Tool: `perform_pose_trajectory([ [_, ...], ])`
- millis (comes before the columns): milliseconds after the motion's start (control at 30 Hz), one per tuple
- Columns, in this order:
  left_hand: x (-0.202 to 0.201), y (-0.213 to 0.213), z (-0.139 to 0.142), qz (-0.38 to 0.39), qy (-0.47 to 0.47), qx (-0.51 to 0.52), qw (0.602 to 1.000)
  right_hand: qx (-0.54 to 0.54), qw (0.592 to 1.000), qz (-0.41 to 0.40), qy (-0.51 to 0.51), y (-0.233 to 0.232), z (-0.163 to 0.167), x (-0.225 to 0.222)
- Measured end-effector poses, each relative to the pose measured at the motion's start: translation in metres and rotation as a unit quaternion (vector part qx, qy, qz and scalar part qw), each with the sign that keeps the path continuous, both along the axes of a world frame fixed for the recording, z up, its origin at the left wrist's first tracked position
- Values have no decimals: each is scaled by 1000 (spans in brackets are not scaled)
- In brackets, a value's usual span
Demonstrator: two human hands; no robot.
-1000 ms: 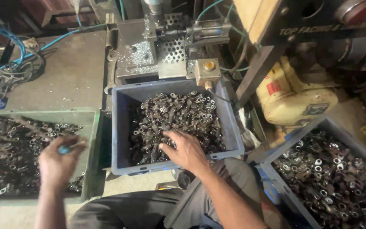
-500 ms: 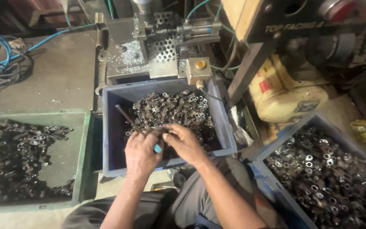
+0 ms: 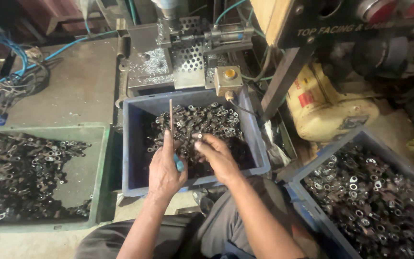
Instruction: The person sits at a top-facing and chamfering machine and sorts small machined metal parts. They pick parts one at a time from a blue bin, handle each with a small hand tool, and place them into adjacent bins and trays.
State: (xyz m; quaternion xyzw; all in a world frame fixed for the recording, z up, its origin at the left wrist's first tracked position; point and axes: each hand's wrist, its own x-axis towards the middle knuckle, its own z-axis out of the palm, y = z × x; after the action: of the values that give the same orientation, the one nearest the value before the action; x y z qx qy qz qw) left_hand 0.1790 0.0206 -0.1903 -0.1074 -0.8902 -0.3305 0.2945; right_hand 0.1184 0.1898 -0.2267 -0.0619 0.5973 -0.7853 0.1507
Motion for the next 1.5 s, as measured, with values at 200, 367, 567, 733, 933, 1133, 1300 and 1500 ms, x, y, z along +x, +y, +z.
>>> perform_pose_trajectory([
  [200,-16,-9,-1,49,-48,111,991,109,981,-47,155,-9,9,7],
  [367,-53,-46,43,60,10,36,997,160,976,-54,138,-11,12,14],
  [567,-111,-71,134,94,27,-161,982,186,967,-48,166,-8,22,19],
  [733,-146,-62,174,123,7,-269,955,168,974,-41,143,-8,24,19],
  [933,-179,-48,183,131,-18,-366,921,201,964,-24,171,-5,19,19],
  [1133,-191,-36,182,117,4,-401,909,191,970,-13,152,-6,22,19],
  [1300,-198,-39,170,111,-16,-379,918,214,971,-1,104,-6,22,19],
  [1500,-203,-73,144,86,-229,13,969,125,985,16,115,-8,20,17],
])
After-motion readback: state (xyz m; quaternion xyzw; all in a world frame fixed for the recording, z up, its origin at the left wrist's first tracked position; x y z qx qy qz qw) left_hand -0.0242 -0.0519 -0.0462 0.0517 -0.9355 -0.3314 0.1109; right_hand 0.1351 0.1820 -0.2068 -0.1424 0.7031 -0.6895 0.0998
